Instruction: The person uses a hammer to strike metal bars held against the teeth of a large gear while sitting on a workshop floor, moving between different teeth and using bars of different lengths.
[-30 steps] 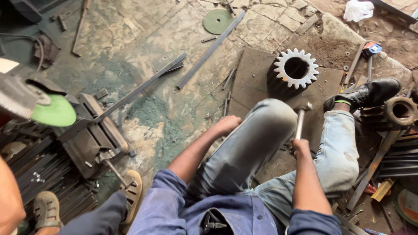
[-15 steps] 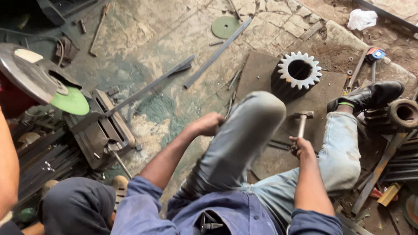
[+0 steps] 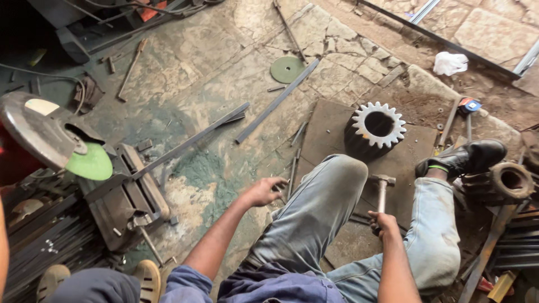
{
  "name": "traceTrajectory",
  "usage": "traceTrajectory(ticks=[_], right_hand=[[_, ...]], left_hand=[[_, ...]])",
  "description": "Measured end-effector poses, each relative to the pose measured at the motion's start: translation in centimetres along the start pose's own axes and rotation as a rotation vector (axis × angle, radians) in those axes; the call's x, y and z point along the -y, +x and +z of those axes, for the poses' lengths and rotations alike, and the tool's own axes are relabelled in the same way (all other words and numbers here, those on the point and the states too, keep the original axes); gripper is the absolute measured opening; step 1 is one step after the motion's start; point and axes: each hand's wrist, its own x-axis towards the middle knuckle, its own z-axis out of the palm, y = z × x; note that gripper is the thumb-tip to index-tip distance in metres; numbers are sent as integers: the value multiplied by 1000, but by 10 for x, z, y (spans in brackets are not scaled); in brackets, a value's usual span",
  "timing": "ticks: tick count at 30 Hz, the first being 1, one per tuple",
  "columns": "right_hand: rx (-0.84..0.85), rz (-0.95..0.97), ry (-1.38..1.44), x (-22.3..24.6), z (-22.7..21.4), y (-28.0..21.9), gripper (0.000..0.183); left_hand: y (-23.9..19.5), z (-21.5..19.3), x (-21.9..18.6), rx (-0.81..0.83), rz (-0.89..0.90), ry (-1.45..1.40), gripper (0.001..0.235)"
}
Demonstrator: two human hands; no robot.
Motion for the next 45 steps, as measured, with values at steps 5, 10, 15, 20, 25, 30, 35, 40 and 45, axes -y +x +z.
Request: traceTrajectory(ticks=[5, 10, 15, 20, 25, 30, 35, 40, 45], right_hand=[[-72, -174, -96, 5, 21, -21, 19], [-88, -379, -236, -10, 26, -20, 59], [0, -420, -196, -16, 28, -16, 37], [-30, -789, -154, 7, 40, -8, 36], [-267, -749, -416, 41, 36, -24, 32], [-449, -744, -600, 55, 41, -25, 37], [-712, -694, -815, 31, 20, -7, 38], [-737, -617, -898, 53, -26, 11, 31], [-542, -456, -1021, 106, -46, 9, 33]], left_hand=[[-7, -6, 5, 5, -45, 35, 45], [-10, -15, 1, -19, -51, -51, 46], [-4, -31, -10, -48, 13, -76, 41], [12, -43, -25, -63, 127, -177, 35], [27, -49, -42, -79, 239, -274, 31], [41, -46, -44, -130, 230, -278, 29], [58, -28, -46, -102, 202, -297, 30], [70, 1, -41, -86, 126, -245, 31], [80, 10, -10, -51, -97, -93, 43]])
